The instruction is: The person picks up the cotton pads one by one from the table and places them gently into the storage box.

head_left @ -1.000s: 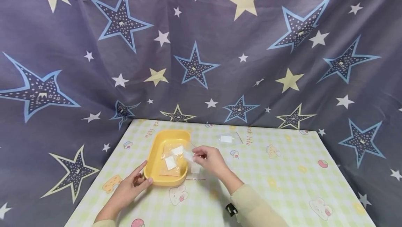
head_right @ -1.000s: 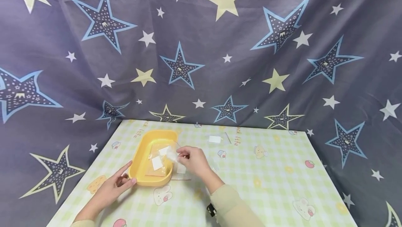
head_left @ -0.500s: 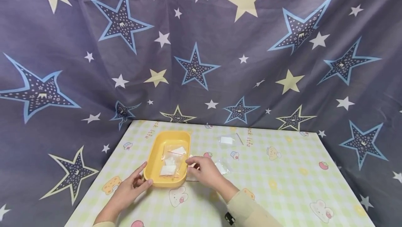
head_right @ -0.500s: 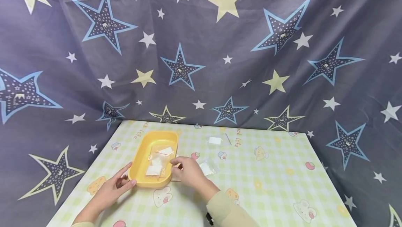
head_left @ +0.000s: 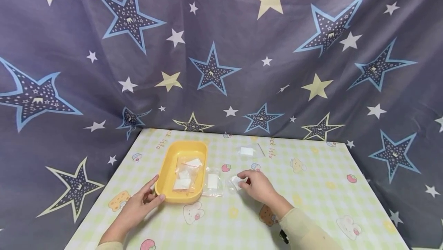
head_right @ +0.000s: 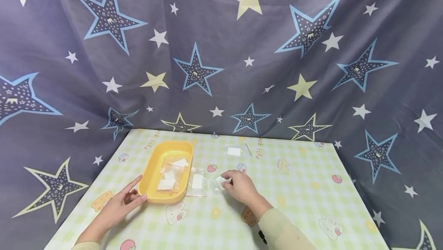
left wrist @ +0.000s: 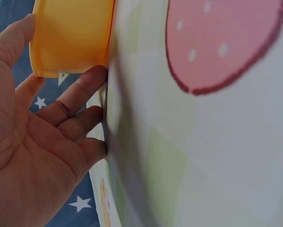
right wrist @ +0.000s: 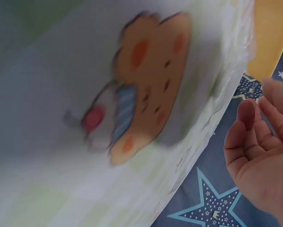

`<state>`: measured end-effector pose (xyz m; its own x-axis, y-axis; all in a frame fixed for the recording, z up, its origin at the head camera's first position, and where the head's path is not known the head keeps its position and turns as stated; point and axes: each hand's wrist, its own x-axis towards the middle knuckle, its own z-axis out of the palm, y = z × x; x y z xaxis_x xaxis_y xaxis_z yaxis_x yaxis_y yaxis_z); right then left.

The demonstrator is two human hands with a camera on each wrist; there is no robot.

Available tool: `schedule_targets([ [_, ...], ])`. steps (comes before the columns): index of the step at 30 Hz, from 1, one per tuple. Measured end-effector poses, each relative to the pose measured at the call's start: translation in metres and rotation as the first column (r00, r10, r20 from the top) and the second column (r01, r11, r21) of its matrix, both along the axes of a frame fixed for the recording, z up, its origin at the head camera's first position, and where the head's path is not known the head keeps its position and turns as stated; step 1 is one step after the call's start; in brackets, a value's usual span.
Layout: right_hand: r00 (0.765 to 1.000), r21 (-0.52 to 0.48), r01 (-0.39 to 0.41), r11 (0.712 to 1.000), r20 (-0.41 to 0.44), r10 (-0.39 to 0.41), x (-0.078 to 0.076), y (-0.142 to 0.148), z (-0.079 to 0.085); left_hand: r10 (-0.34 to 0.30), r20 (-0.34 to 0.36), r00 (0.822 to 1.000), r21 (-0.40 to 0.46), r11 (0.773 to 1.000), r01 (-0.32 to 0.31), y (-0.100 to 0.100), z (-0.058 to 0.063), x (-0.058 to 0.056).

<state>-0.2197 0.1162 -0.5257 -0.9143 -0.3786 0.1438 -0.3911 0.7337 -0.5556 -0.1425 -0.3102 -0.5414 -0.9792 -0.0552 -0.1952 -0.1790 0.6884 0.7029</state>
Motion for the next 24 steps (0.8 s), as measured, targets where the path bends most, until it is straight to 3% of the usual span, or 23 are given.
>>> schedule_targets([
  [9, 0.984, 0.238, -0.085, 0.968, -0.130, 0.118, 0.000, 0.004, -0.004, 0.010, -0.003, 1.000, -0.003, 1.000, -0.010, -0.001, 0.000, 0.000],
  [24, 0.980, 0.286, -0.047, 0.957, -0.173, 0.100, -0.004, 0.004, -0.021, 0.013, -0.009, 1.000, 0.001, 1.000, -0.013, 0.000, -0.002, -0.001],
])
